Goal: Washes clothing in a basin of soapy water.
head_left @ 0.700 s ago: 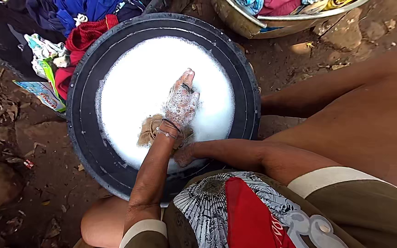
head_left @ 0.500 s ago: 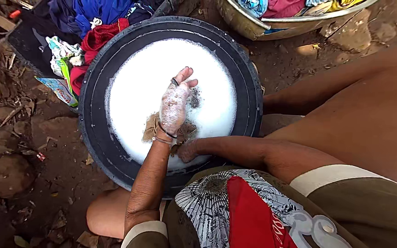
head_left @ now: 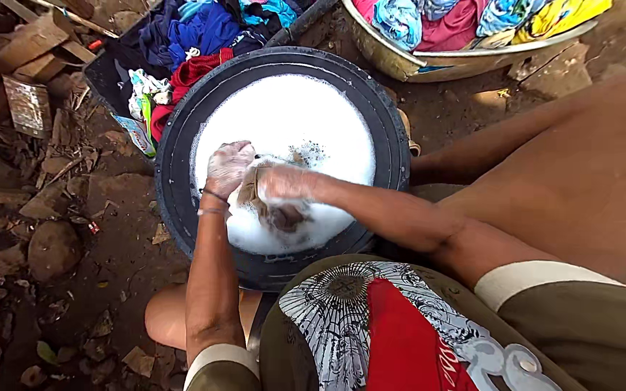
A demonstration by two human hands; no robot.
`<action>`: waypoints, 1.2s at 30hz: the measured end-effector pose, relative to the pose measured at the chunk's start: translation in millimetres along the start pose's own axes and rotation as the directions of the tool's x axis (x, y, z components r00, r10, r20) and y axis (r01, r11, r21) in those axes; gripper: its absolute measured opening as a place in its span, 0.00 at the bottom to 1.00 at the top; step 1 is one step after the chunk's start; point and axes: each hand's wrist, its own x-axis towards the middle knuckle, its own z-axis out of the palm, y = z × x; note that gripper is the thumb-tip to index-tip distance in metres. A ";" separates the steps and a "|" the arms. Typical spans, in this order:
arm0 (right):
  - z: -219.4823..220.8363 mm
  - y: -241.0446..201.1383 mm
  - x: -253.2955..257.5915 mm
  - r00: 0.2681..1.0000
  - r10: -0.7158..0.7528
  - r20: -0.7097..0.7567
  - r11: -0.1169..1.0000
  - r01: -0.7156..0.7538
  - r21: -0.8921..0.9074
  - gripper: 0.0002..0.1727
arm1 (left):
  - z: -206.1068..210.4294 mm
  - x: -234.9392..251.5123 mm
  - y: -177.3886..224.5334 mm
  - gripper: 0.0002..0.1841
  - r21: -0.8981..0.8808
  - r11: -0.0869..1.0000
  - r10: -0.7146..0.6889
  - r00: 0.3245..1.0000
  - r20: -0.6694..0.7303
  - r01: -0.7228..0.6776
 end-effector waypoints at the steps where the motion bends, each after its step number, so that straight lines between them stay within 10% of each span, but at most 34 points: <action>1: -18.2 -6.9 -2.2 0.990 -0.017 -0.137 0.994 0.032 0.108 0.09 | -0.2 -12.3 -8.0 0.22 -0.195 0.976 0.093 0.996 -0.016 -0.094; 3: -53.1 -24.6 -9.7 0.920 -0.038 -0.389 0.947 0.158 0.281 0.07 | 10.7 -34.5 -7.2 0.20 -0.378 0.904 0.205 0.978 -0.029 -0.201; 7: -110.2 -46.5 -31.6 0.567 -0.138 -0.812 0.832 0.511 0.215 0.09 | 39.7 -45.0 7.2 0.17 -0.187 0.981 0.063 0.997 0.035 -0.055; 11: -145.6 -33.6 -54.6 0.339 0.011 -0.941 0.833 0.517 0.196 0.11 | 3.4 -38.8 10.9 0.13 -0.044 0.982 0.157 0.928 -0.339 -0.182; 15: -162.8 0.2 -60.3 0.411 -0.009 -0.912 0.975 0.204 0.083 0.10 | -39.2 -22.8 2.3 0.15 0.100 0.992 0.121 0.861 -0.494 -0.083; 22: -69.4 63.0 14.3 0.759 0.571 -0.312 0.820 -0.544 0.177 0.19 | 34.0 46.1 -50.4 0.31 0.184 0.971 -0.156 0.988 -0.011 0.155; 28: 20.1 127.7 20.0 0.767 0.633 -0.100 0.773 -0.635 0.023 0.36 | 110.7 64.6 -59.9 0.40 0.424 0.874 -0.313 0.942 0.121 0.236; 33: 23.3 137.7 8.8 0.742 0.610 0.277 0.789 -0.602 -0.125 0.27 | 117.2 43.6 -57.4 0.22 0.598 0.764 -0.586 0.649 0.485 0.242; 36: 14.5 126.6 3.3 0.696 0.596 0.401 0.773 -0.632 -0.051 0.22 | 109.6 28.2 -53.6 0.21 0.644 0.679 -0.709 0.543 0.450 0.352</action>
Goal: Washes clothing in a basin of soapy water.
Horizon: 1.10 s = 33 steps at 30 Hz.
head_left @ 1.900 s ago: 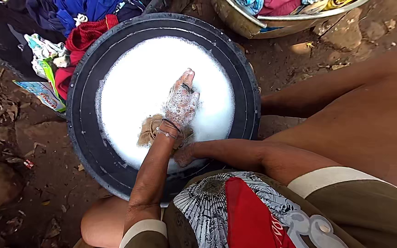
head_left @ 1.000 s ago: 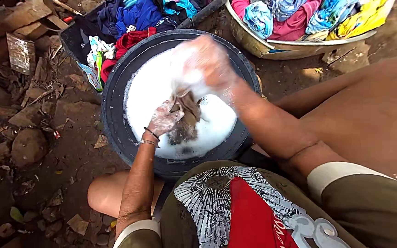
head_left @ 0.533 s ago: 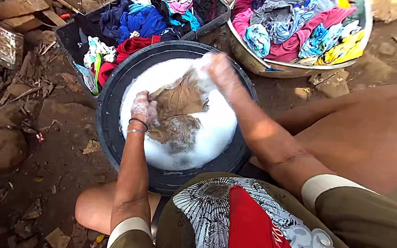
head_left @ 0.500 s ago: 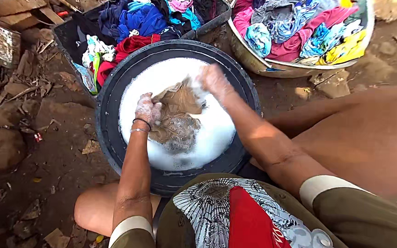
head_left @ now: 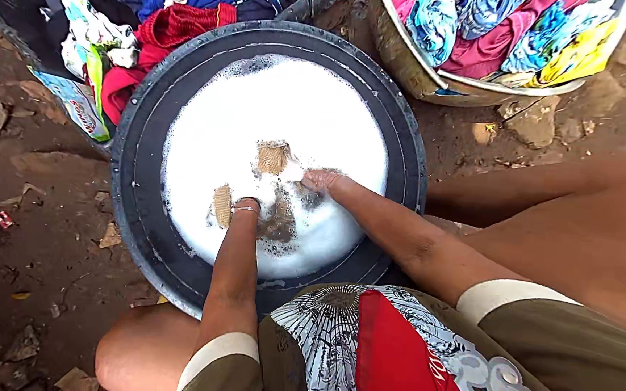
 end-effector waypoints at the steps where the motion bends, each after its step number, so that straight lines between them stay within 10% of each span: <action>1: -3.3 -3.6 -6.9 1.000 0.012 -0.022 0.999 -0.011 0.039 0.24 | -2.7 -4.0 -2.2 0.20 -0.011 1.000 -0.011 1.000 0.008 0.011; 6: -39.9 -18.3 -6.9 0.833 0.025 -0.552 0.861 0.263 0.436 0.18 | -19.6 12.7 -13.4 0.22 -0.146 0.918 0.329 0.914 -0.236 -0.368; 11: -48.8 -29.0 -11.2 0.580 0.118 -0.806 0.625 0.587 0.514 0.19 | -35.3 30.2 -20.1 0.18 -0.319 0.836 0.101 0.697 -0.710 -0.446; 15: -35.6 -20.9 -7.4 0.797 -0.016 -0.604 0.892 0.284 0.351 0.21 | -41.9 36.5 -26.2 0.33 -0.278 0.813 0.153 0.649 -0.745 -0.511; 17: -26.6 -19.6 -6.0 0.770 -0.103 -0.630 0.929 0.300 0.215 0.16 | -44.3 35.4 -27.7 0.42 -0.295 0.801 0.139 0.641 -0.755 -0.520; 22: -20.8 -15.2 7.6 0.774 -0.117 -0.623 0.965 0.236 0.113 0.19 | -39.3 45.1 -26.0 0.19 -0.085 0.897 0.283 0.711 -0.643 -0.434; 29: -6.7 -8.3 11.0 0.942 -0.121 -0.313 0.990 0.093 -0.103 0.19 | -37.0 40.7 -13.0 0.22 -0.033 0.907 0.326 0.749 -0.578 -0.420; 33: -7.5 -11.2 12.8 0.753 -0.154 -0.639 0.970 0.238 0.047 0.21 | -35.2 45.4 -16.0 0.22 -0.126 0.872 0.292 0.711 -0.640 -0.473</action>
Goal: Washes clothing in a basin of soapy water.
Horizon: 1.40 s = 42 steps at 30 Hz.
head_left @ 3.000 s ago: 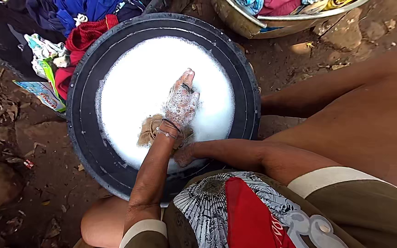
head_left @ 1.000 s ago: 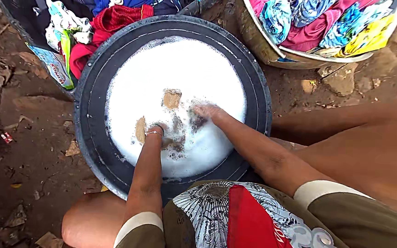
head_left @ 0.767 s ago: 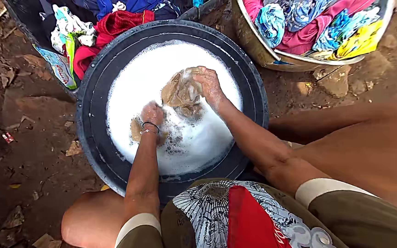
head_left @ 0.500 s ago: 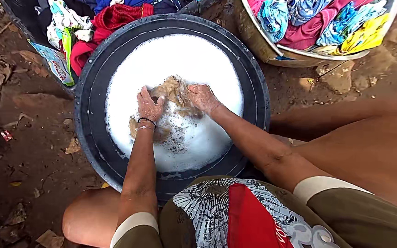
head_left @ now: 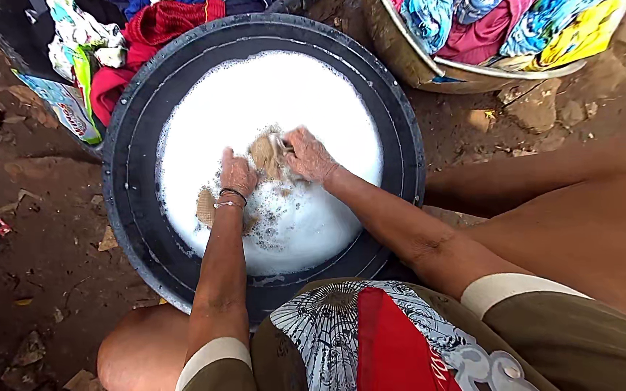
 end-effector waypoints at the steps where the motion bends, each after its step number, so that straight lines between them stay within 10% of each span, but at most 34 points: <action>1: 1.8 1.8 1.2 0.999 -0.025 -0.042 1.000 0.025 0.001 0.25 | 2.5 -0.5 -0.8 0.29 -0.070 0.997 0.012 0.994 -0.104 -0.019; 3: 1.1 3.7 2.5 0.995 -0.011 0.098 0.998 0.016 -0.057 0.20 | 1.8 2.9 2.5 0.39 -0.116 0.993 0.006 0.975 -0.221 -0.033; 6: 5.8 5.8 -5.0 0.961 0.067 0.269 0.991 -0.032 -0.131 0.19 | -4.4 4.6 4.0 0.24 -0.001 0.999 0.044 0.999 -0.029 -0.044; 19: 18.5 26.1 -10.8 0.998 -0.040 -0.056 0.999 0.041 0.030 0.15 | -4.2 7.8 10.7 0.23 -0.075 0.997 0.029 0.995 -0.099 -0.037; 33: 15.6 24.6 -11.1 1.000 0.005 0.015 1.000 -0.005 -0.012 0.17 | -6.7 9.9 0.1 0.18 -0.063 0.997 0.035 0.999 -0.041 -0.037; 37: 14.5 22.7 -10.0 0.989 0.062 0.137 0.998 -0.058 -0.029 0.21 | -13.2 12.8 9.9 0.44 -0.175 0.978 0.093 0.990 -0.105 -0.110; 42: -13.4 -11.3 -2.1 0.996 0.061 0.060 0.893 -0.081 0.442 0.12 | -25.0 25.9 22.2 0.38 0.064 0.994 0.075 0.979 0.189 -0.088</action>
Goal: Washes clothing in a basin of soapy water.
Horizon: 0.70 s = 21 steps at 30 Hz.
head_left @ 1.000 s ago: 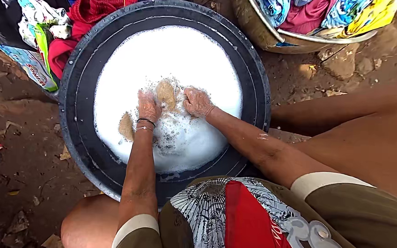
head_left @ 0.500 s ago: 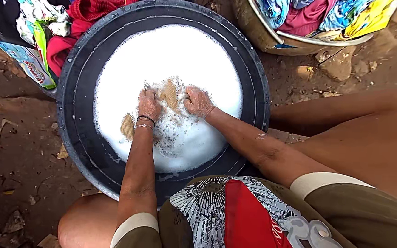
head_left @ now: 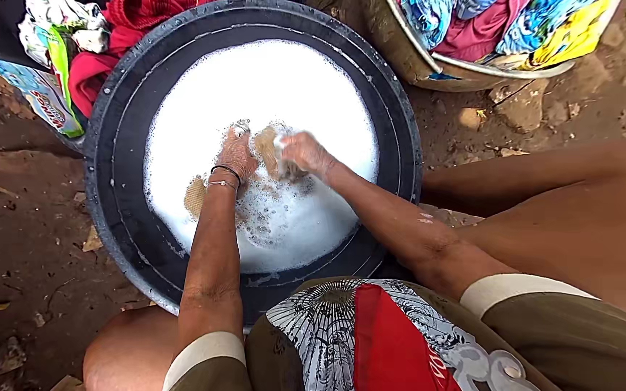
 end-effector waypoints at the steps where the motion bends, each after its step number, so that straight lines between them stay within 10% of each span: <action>1: -8.9 -19.2 -1.3 0.995 -0.045 -0.092 0.979 0.062 0.195 0.08 | 3.5 -0.7 -4.3 0.33 0.003 1.000 -0.005 1.000 0.014 0.005; 6: -76.4 -54.5 -0.6 0.863 -0.160 -0.480 0.546 0.482 0.685 0.16 | 18.1 -23.1 -36.8 0.16 -0.612 0.791 -0.156 0.965 -0.210 -0.005; 9: -55.4 -17.9 -0.2 0.887 0.277 -0.369 0.612 0.133 0.779 0.12 | 18.6 -21.3 -37.4 0.15 -0.905 0.387 -0.278 0.913 -0.298 -0.177; 14: -20.6 7.8 -9.2 0.886 0.385 -0.259 0.794 -0.175 0.583 0.12 | -0.7 -29.0 -30.5 0.24 -0.392 0.916 -0.183 0.961 -0.207 0.090; 19: -48.4 -36.6 -12.9 0.960 -0.062 -0.272 0.820 0.204 0.535 0.13 | 4.2 -23.9 -27.3 0.26 -0.239 0.970 -0.012 0.972 -0.234 -0.045; 21: -46.2 -38.3 -10.9 0.960 -0.033 -0.278 0.846 0.175 0.503 0.11 | 7.7 -24.6 -14.7 0.19 -0.142 0.988 -0.069 0.993 -0.092 0.056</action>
